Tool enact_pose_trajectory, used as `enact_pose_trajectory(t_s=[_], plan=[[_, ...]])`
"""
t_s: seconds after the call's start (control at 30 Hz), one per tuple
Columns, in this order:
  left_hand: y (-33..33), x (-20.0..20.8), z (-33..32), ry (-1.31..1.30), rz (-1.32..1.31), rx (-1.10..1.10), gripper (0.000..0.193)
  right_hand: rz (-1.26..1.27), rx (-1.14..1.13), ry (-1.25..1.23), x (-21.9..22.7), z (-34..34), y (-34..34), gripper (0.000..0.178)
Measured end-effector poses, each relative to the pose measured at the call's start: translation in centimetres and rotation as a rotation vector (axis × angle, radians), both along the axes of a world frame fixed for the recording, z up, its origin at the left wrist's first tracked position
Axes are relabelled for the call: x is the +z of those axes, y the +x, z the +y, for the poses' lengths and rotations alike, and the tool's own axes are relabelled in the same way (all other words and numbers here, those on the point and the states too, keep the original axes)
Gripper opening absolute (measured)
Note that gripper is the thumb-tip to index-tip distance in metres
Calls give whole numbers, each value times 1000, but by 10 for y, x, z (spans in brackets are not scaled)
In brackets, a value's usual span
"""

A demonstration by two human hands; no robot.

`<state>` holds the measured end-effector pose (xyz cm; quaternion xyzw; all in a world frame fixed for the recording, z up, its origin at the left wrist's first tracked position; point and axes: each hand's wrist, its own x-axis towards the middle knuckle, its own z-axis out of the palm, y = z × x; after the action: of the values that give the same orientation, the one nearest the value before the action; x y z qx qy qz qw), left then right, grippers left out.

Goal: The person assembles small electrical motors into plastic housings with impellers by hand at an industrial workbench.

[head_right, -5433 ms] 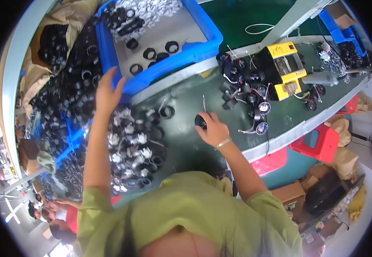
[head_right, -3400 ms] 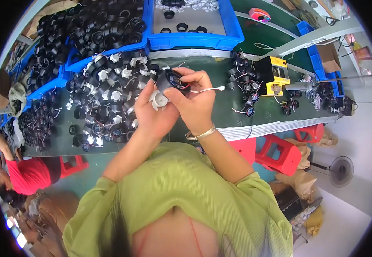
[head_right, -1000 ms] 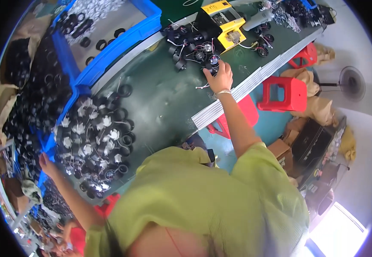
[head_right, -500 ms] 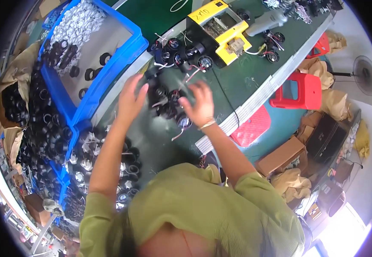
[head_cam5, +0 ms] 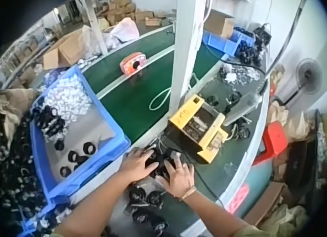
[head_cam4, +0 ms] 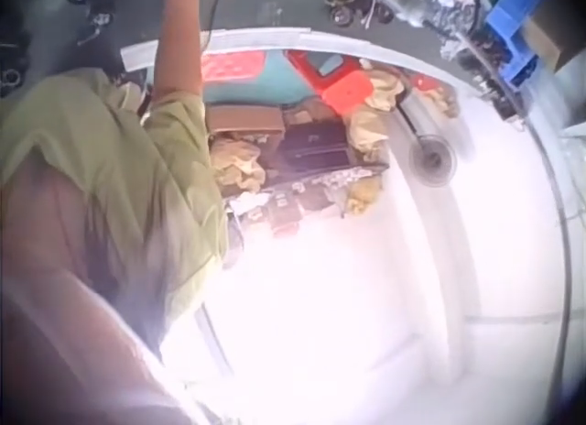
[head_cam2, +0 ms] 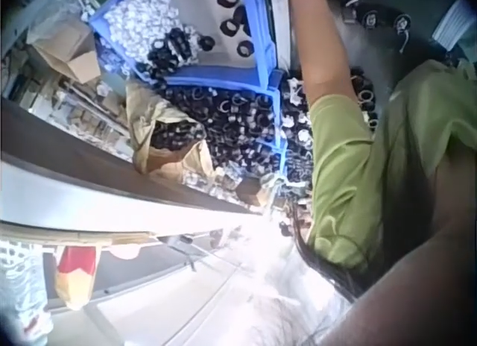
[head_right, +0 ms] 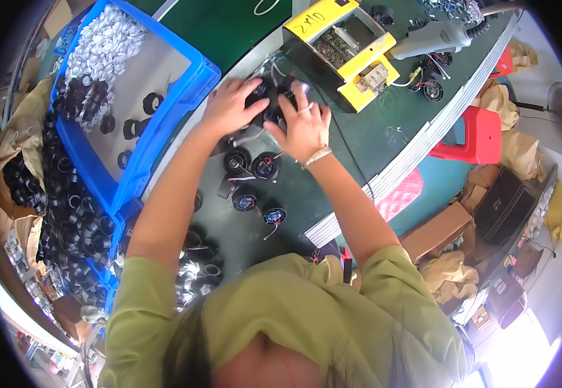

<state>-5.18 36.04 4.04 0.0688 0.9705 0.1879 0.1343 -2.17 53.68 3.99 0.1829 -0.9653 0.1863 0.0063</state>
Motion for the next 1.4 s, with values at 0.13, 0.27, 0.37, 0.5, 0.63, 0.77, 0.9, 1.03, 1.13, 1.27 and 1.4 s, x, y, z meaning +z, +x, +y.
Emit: enact_pose_trajectory(t_s=[0.13,0.27,0.37,0.5,0.63,0.77,0.9,1.03,1.13,1.27,1.4], plan=[[65,-6,-18,46,75,1,54,-24,151,-82,0,-5,56,57],[109,10,-28,25,74,-67,52,-119,304,-248,0,-10,93,49],[135,25,-38,-108,19,-66,50,-34,281,-492,5,-5,92,31],[169,37,-58,93,-142,-44,46,152,107,-448,20,-7,18,21],[155,83,-74,328,-245,-144,42,-99,40,58,7,-6,-42,48],[99,114,-132,394,250,275,31,-166,201,71,-21,4,-37,41],[49,84,-212,211,245,577,34,-363,177,-466,5,3,-10,37],[-31,27,-262,-106,342,484,31,-728,1,-939,11,4,4,31],[-81,-10,-297,-335,405,536,30,-773,-21,-917,13,10,10,37],[-113,-45,-324,-422,259,744,38,-740,-24,-899,5,18,15,40],[-110,-54,-327,-299,360,646,38,-774,-113,-930,4,18,16,45]])
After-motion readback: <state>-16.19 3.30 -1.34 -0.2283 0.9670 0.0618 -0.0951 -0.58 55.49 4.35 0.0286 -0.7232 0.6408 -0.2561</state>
